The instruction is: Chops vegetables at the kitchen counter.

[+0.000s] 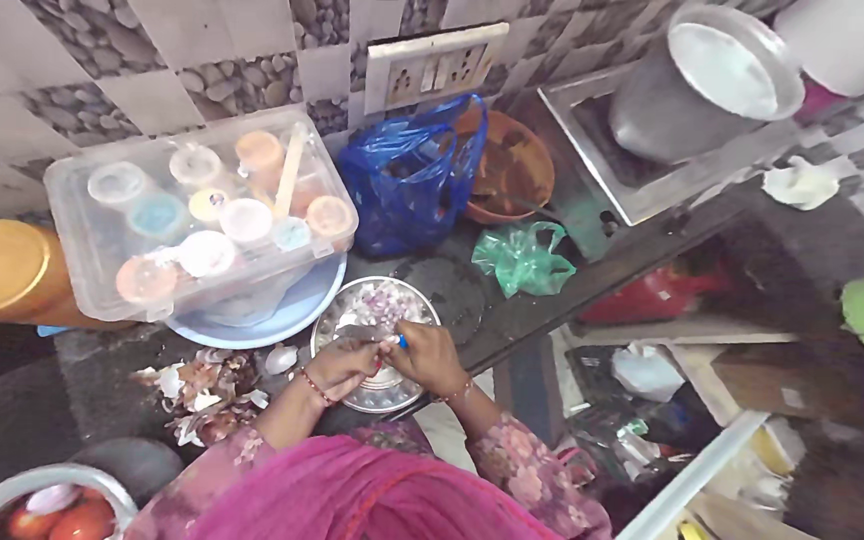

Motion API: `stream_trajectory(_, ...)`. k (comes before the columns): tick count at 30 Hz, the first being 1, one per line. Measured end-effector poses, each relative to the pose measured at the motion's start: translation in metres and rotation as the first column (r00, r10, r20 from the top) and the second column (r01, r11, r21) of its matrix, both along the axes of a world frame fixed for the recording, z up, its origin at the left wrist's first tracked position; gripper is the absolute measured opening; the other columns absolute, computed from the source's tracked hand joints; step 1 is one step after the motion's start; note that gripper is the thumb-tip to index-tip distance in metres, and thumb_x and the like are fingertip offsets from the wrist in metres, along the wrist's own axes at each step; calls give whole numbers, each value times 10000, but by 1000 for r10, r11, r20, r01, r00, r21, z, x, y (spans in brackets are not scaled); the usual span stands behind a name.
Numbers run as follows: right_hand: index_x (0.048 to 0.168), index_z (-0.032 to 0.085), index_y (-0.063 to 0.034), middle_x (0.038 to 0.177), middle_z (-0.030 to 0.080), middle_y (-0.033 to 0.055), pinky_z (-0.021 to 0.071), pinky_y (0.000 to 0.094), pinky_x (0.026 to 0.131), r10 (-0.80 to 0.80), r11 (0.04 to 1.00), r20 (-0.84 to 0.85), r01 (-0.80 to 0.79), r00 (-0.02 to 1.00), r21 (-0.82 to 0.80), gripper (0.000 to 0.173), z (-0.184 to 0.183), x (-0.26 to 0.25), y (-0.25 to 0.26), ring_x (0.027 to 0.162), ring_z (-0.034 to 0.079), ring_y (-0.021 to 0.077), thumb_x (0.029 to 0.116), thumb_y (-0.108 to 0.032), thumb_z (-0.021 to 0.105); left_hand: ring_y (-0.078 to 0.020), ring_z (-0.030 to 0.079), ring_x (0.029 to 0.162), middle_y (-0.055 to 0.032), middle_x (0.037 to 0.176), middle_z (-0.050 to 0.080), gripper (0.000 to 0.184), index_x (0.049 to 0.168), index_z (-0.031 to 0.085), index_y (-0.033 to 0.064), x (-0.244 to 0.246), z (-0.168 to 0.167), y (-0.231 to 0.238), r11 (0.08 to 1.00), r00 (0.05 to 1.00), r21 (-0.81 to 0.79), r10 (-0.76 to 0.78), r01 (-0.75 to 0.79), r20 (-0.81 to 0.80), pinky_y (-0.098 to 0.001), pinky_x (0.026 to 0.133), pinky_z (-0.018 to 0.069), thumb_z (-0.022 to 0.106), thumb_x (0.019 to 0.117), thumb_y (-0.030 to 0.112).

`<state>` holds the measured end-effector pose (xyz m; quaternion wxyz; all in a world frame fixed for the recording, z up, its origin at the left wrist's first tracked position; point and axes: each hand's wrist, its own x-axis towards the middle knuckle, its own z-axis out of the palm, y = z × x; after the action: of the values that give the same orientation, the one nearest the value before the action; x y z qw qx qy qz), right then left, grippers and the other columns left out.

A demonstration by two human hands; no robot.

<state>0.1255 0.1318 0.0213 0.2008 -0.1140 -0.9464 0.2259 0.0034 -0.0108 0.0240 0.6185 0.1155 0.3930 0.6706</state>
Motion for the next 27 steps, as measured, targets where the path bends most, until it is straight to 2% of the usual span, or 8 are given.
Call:
stream_trajectory(2, 765, 661, -17, 584, 582, 102, 468, 442, 460, -32, 999, 32, 33, 999, -27, 538, -2, -1, 1, 521, 618, 264, 1006, -464, 482, 5, 634, 671, 69, 785, 711, 239, 850, 726, 159, 3, -3, 5, 998, 998, -4, 58, -58, 4, -169, 616, 529, 581, 824, -29)
stream_trajectory(7, 775, 652, -6, 604, 593, 123, 480, 480, 509, -160, 979, 141, 175, 977, -106, 482, -12, -3, 3, 562, 631, 295, 986, -423, 529, -50, 644, 741, 8, 848, 687, 186, 961, 634, 52, 7, -5, 17, 968, 976, -127, 209, -215, -60, -213, 702, 551, 482, 961, -57)
stream_trajectory(10, 975, 693, 22, 818, 693, 191, 541, 558, 666, -246, 941, 361, 312, 899, -135, 484, 4, -6, 7, 761, 702, 372, 998, -438, 543, -54, 596, 684, -4, 837, 641, 148, 1077, 622, -12, -1, -3, 17, 938, 963, -249, 201, -242, -180, -204, 636, 516, 507, 989, -46)
stream_trajectory(12, 1106, 675, 9, 978, 712, 201, 549, 569, 761, -259, 925, 471, 358, 843, -131, 461, 14, -10, 13, 896, 712, 382, 1042, -403, 478, -54, 598, 681, -1, 821, 627, 142, 1072, 629, -18, -5, -3, 15, 924, 954, -290, 180, -247, -241, -204, 641, 526, 525, 980, -48)
stream_trajectory(15, 1100, 674, -11, 1051, 705, 190, 549, 557, 795, -271, 926, 483, 362, 833, -106, 429, 15, -17, 20, 973, 704, 368, 1076, -312, 369, -49, 609, 712, -6, 841, 637, 149, 1060, 638, -33, -6, -5, 15, 916, 939, -310, 159, -256, -306, -204, 668, 530, 572, 932, -70)
stream_trajectory(21, 1066, 691, -21, 1048, 707, 186, 547, 565, 777, -279, 930, 525, 362, 804, -60, 401, 10, -32, 25, 945, 708, 369, 1065, -364, 483, -68, 626, 713, -34, 873, 664, 150, 1018, 624, -24, -6, -15, 20, 906, 927, -300, 200, -298, -318, -216, 642, 535, 643, 881, -83)
stream_trajectory(24, 1086, 698, 13, 972, 714, 203, 553, 559, 783, -245, 925, 378, 332, 893, -184, 372, 3, -25, 27, 884, 710, 365, 1056, -308, 513, -66, 637, 747, -35, 892, 663, 142, 1027, 609, -26, -7, -11, 20, 912, 933, -302, 179, -276, -313, -215, 683, 545, 625, 900, -88)
stream_trajectory(27, 1139, 670, 12, 816, 675, 144, 547, 480, 728, -115, 898, 320, 236, 940, -371, 363, 4, -16, 28, 742, 663, 270, 1071, -275, 458, -53, 637, 731, -22, 884, 678, 146, 1041, 631, -33, -8, -9, 20, 925, 940, -297, 140, -236, -312, -203, 666, 537, 610, 907, -87)
